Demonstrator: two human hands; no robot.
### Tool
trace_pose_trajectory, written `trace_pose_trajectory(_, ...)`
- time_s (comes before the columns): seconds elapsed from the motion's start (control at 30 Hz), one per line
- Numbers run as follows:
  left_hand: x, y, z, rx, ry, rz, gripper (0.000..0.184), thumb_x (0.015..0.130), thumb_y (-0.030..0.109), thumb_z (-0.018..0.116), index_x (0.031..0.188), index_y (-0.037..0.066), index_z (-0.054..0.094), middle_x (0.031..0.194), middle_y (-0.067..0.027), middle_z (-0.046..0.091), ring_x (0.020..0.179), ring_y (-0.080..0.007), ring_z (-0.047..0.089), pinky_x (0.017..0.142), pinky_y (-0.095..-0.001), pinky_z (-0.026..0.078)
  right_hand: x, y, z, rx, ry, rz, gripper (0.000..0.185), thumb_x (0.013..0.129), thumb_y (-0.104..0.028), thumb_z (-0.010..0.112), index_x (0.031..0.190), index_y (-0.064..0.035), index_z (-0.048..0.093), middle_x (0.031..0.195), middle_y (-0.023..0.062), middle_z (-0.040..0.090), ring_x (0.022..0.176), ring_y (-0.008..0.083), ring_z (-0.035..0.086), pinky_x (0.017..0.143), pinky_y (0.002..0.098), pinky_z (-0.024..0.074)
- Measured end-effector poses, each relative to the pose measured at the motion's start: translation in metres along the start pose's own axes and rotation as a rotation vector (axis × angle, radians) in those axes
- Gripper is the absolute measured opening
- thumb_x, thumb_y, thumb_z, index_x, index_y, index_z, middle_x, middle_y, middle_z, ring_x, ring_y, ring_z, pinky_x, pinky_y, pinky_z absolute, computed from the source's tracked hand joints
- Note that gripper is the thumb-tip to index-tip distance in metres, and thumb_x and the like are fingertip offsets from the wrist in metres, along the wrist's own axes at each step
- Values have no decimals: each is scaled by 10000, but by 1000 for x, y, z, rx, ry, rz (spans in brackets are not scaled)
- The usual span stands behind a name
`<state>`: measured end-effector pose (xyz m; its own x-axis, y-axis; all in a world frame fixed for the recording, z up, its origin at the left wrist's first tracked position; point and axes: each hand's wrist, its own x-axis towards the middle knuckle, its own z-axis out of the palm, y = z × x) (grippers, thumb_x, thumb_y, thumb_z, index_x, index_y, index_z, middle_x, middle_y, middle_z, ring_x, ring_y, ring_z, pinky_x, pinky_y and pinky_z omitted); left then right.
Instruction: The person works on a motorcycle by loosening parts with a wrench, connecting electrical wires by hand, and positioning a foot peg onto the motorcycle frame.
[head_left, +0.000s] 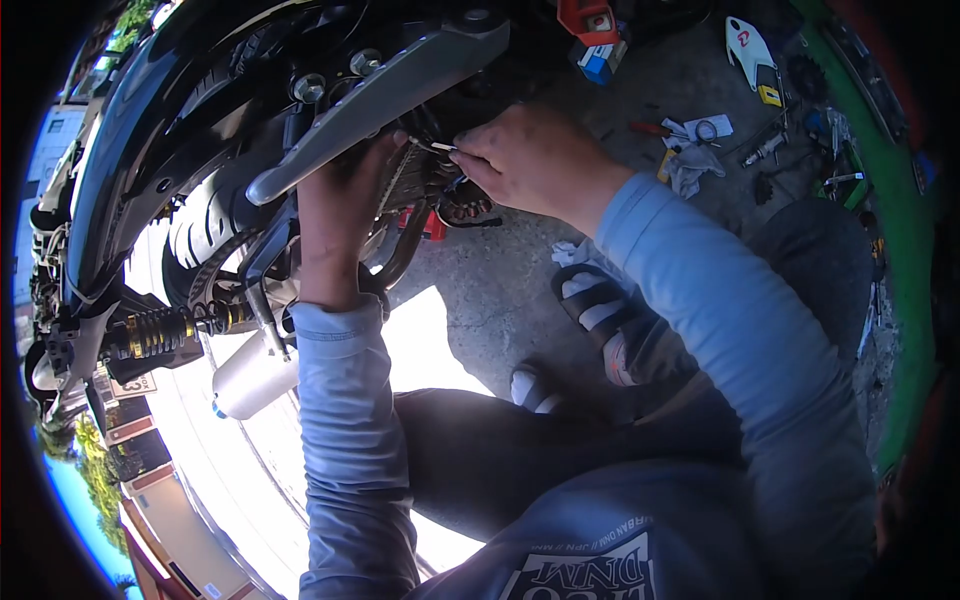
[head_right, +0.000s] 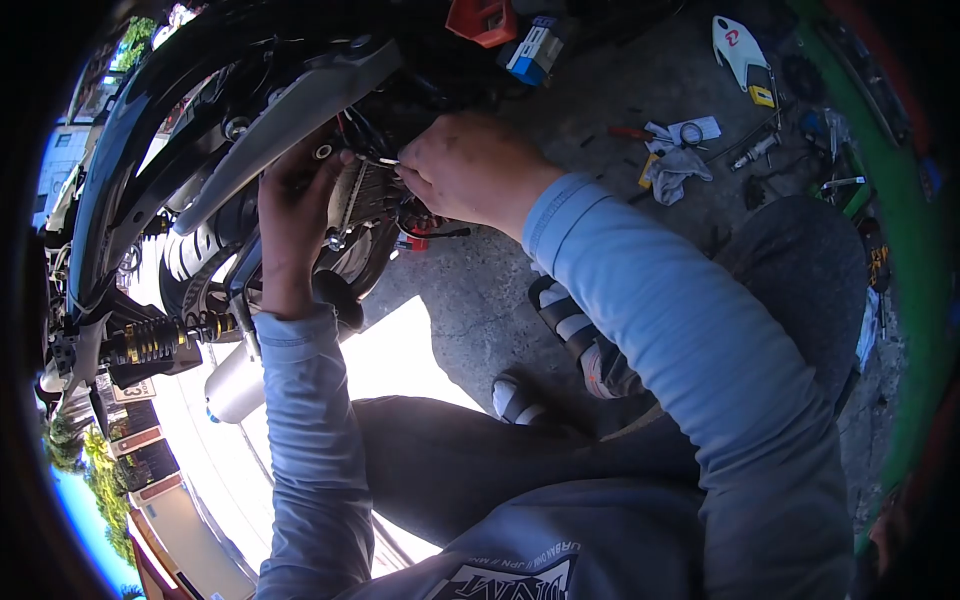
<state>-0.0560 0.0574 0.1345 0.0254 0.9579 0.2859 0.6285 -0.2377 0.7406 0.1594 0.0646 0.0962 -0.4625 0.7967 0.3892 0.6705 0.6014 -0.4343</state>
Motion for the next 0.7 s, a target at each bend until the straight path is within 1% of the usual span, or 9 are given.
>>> trace_pose_trajectory(0.03,0,0,0,-2,-2,-1,366,849,76,758,1196,-2,668,965,-111,739,756,-108,633,707,-213,481,1,-1,-2,-20,-27,4,173,892,-202,624,796,-100,725,730,70,714,573,242,660,541,347,543)
trace_pose_trajectory(0.23,0,0,1,-3,11,70,373,856,84,755,1207,-2,661,970,-121,736,775,-116,650,720,-221,497,-1,5,1,-37,-6,-76,178,894,-194,617,799,-91,728,737,75,715,582,242,661,554,349,549)
trace_pose_trajectory(0.37,-1,5,1,-69,-10,-28,385,814,91,796,1121,-16,589,1024,-149,701,889,-246,701,825,-320,557,-6,10,-4,1,-55,-42,202,916,-197,598,816,-78,728,738,86,712,572,247,649,544,356,527)
trace_pose_trajectory(0.4,0,8,1,-71,-7,-24,385,814,91,796,1121,-16,589,1024,-149,701,889,-246,701,825,-320,557,-5,10,-5,-4,-53,-44,202,916,-197,598,816,-78,728,738,86,712,572,247,649,544,356,527)
trace_pose_trajectory(0.53,-3,19,12,-52,88,-48,410,783,129,831,1085,-22,598,1012,-157,701,874,-246,700,822,-320,557,-8,5,-6,331,-56,130,235,943,-213,578,834,-62,722,742,98,711,551,253,631,526,369,491)
trace_pose_trajectory(0.57,-3,18,13,-54,87,-50,410,783,129,831,1085,-22,598,1012,-157,701,874,-246,700,822,-320,557,-8,4,-6,330,-58,133,235,943,-213,578,834,-62,722,742,98,711,551,253,631,526,369,491)
trace_pose_trajectory(0.7,-1,14,14,-17,116,-31,416,800,89,815,1157,-50,653,1012,-149,726,799,-171,680,714,-235,524,-7,0,-7,398,-19,161,225,953,-234,598,1010,-68,738,798,107,730,574,263,641,523,356,449)
